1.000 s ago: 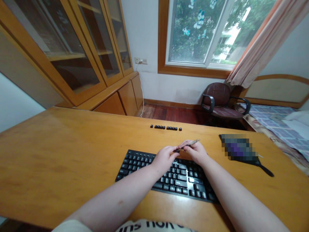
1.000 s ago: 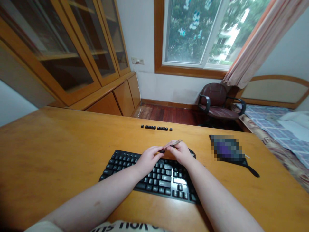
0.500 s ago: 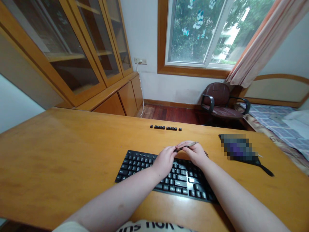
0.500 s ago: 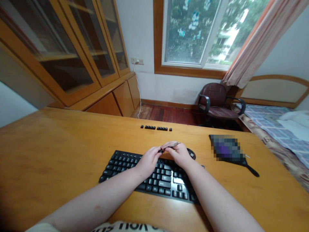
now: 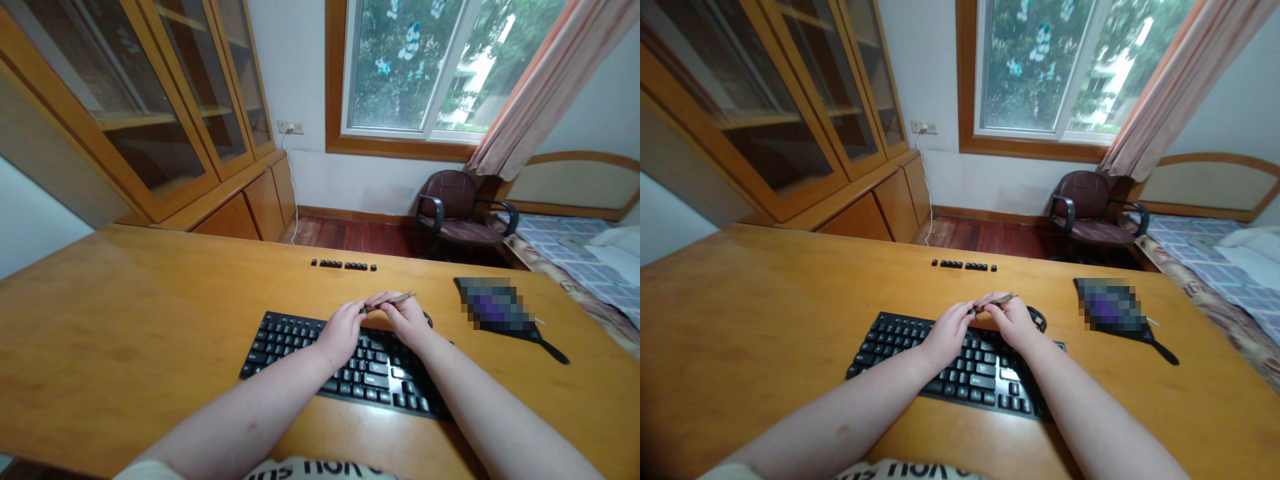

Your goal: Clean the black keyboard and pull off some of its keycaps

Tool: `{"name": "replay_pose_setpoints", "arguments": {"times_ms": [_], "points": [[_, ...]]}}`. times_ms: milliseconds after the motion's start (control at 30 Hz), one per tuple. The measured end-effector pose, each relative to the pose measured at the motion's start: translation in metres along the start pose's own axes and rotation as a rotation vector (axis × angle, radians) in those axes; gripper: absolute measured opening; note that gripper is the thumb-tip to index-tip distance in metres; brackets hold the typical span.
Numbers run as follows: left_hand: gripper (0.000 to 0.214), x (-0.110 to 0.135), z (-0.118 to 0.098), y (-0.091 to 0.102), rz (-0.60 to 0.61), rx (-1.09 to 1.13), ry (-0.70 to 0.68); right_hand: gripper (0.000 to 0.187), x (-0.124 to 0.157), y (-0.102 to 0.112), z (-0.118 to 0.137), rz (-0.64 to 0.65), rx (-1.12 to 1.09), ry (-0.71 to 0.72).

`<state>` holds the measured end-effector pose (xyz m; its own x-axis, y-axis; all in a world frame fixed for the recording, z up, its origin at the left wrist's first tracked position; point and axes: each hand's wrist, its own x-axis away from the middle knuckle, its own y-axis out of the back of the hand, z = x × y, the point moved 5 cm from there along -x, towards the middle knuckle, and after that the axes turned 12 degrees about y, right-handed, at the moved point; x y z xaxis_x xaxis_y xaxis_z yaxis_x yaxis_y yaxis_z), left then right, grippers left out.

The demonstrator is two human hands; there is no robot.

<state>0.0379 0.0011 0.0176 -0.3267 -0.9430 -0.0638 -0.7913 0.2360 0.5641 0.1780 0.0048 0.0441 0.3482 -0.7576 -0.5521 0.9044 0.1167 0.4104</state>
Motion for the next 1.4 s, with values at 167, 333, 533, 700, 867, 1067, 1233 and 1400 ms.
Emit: {"name": "replay_pose_setpoints", "arguments": {"times_ms": [167, 333, 533, 700, 867, 1067, 1233, 1400], "points": [[0.03, 0.003, -0.003, 0.0, 0.018, 0.02, 0.01, 0.027, 0.0, -0.001, 0.004, 0.027, 0.027, 0.02], [0.032, 0.002, 0.0, 0.001, -0.002, 0.065, 0.039, 0.02, 0.003, -0.005, 0.015, 0.136, 0.152, 0.113], [0.028, -0.008, 0.007, 0.005, 0.007, 0.392, 0.125, 0.028, 0.004, 0.002, -0.001, -0.068, 0.023, 0.065], [0.024, -0.012, 0.008, 0.005, 0.067, 0.773, 0.249, 0.028, 0.002, 0.005, 0.001, -0.099, -0.094, 0.161], [0.029, -0.012, 0.013, -0.006, 0.263, 1.229, 0.474, 0.025, 0.001, 0.005, 0.023, -0.014, 0.005, 0.371], [0.034, -0.016, 0.022, -0.004, 0.158, 1.318, 0.537, 0.018, 0.007, 0.001, 0.029, 0.038, 0.184, 0.418], [0.037, -0.015, 0.019, -0.002, 0.083, 1.165, 0.437, 0.028, 0.006, 0.009, 0.01, -0.109, 0.356, 0.217], [0.036, -0.014, 0.008, 0.001, 0.116, 1.078, 0.319, 0.033, 0.001, -0.002, 0.005, 0.126, 0.365, 0.217]]}}
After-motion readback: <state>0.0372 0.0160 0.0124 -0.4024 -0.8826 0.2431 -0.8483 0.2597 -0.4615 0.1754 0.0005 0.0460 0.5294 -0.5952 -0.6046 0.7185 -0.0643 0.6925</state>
